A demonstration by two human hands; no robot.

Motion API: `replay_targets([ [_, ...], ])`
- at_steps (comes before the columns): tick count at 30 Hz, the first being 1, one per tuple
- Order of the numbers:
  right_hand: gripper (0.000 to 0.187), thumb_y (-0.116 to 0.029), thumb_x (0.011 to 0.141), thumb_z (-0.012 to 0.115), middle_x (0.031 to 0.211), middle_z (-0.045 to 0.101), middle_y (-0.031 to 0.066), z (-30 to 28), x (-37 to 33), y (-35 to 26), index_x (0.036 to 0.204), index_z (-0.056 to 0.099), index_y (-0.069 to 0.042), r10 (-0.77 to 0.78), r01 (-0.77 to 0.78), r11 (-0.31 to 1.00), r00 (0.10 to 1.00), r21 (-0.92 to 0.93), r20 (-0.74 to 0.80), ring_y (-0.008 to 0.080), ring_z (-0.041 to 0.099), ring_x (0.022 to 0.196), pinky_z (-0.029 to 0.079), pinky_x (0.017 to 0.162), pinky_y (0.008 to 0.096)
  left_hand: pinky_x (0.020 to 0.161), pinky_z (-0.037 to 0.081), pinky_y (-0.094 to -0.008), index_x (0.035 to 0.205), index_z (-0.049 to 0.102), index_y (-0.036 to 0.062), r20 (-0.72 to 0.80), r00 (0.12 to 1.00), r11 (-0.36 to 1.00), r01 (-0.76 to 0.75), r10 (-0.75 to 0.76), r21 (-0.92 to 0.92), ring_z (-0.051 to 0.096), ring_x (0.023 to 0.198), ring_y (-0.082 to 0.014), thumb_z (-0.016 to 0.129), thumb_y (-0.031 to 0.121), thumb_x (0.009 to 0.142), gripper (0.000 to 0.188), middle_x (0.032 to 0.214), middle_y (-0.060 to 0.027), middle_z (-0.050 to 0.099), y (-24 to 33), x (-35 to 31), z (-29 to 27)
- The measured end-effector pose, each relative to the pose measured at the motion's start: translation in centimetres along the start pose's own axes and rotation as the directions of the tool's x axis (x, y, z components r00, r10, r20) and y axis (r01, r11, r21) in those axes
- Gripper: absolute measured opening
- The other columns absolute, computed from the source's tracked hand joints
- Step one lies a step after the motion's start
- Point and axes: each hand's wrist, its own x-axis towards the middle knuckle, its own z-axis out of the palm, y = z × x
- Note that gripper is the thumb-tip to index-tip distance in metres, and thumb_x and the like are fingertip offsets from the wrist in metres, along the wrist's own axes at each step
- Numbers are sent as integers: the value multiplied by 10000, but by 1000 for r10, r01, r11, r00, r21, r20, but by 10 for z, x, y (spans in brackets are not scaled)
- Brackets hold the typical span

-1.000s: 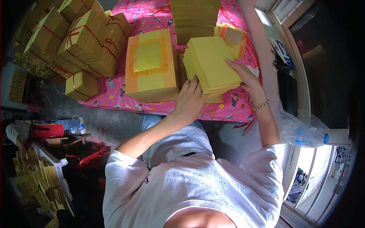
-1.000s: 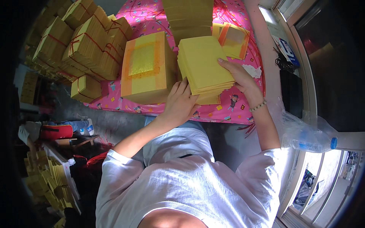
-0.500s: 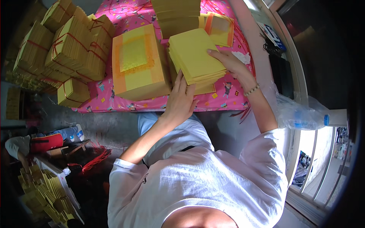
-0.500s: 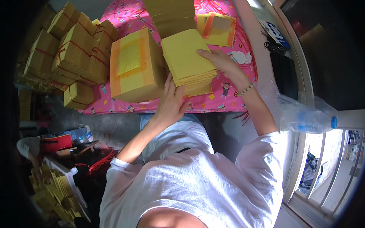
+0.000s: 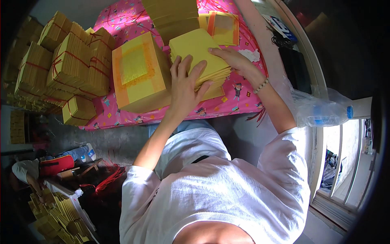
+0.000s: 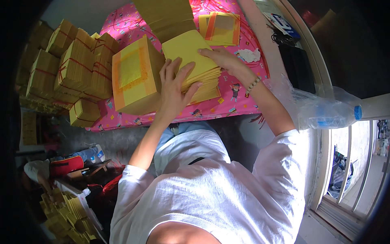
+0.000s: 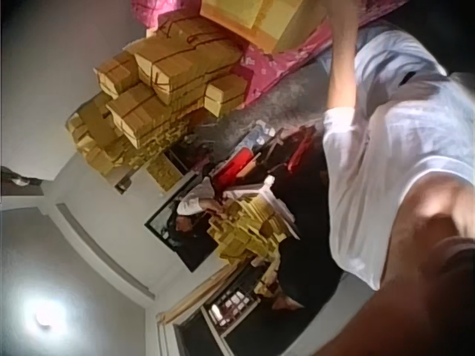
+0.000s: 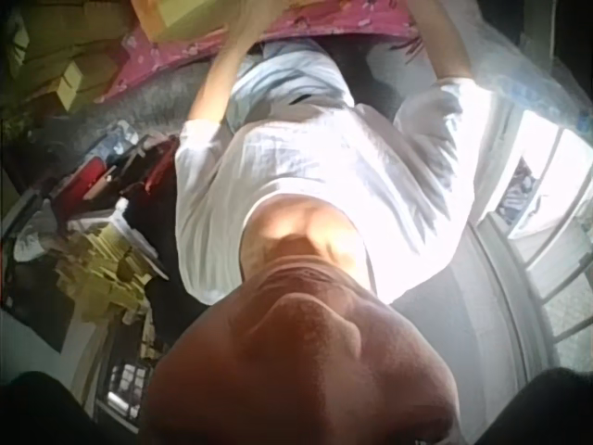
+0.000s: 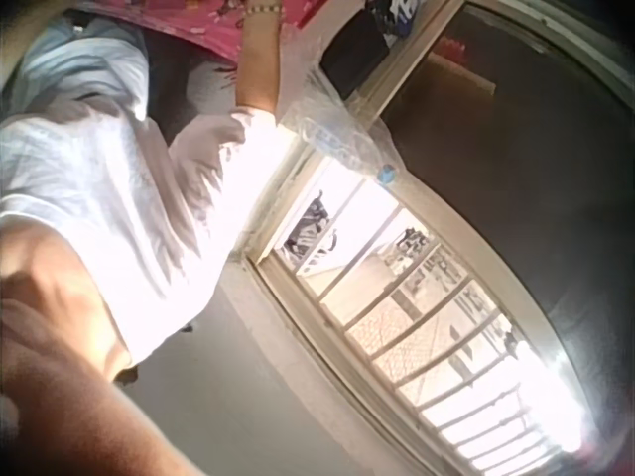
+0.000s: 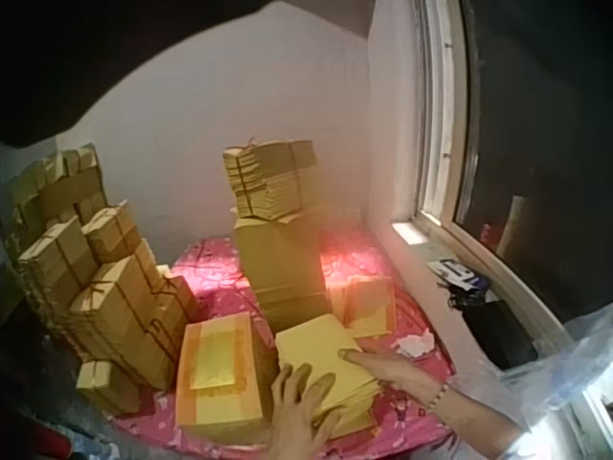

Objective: The person stacks yellow paper sheets on a table, aligns them, and ties them into bundles using red string. The person repeats this process, creating multiple tied stacks of paper.

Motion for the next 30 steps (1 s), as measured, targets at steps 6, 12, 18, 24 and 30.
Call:
replay_targets([
  [6,577,-485,885,573,1000,658,73,3,-26,-15,1205,581,-6,-35,32,996,999,-88,-35,156,630,907,495,739,272,989,368,-523,1211,565,132,24,999,999,36,-36,-8,363,1216,-440,734,298,778,493,1278,-191,446,3,-3,-4],
  [12,684,-448,817,686,1195,536,147,-16,-40,22,1319,469,-38,-594,514,737,803,-439,-56,247,524,1147,447,928,358,922,384,-509,1134,613,122,126,992,999,-35,30,40,421,1142,-386,661,389,821,414,1178,-190,509,0,11,-20],
  [18,870,-308,678,813,1404,324,168,1,-72,17,1402,367,-129,-682,563,573,731,-595,35,358,334,1316,344,1063,447,879,402,-446,1006,649,55,111,994,996,-13,23,-89,529,1001,-348,543,330,894,315,943,-183,616,-55,79,-17],
  [24,872,-265,593,836,1418,345,119,4,-65,13,1365,438,-185,-797,525,225,584,-820,155,356,298,1341,309,1080,502,848,447,-429,1158,611,70,471,802,874,470,-366,-122,557,1055,-303,440,547,912,564,1065,-169,630,-120,146,3],
  [30,746,-233,614,817,1373,422,94,0,-58,19,1294,515,-177,-778,561,238,599,-793,190,330,378,1285,370,1037,451,765,476,-365,1224,593,65,667,676,832,534,-313,-151,607,969,-238,444,696,837,755,1045,-113,661,-123,147,21],
])
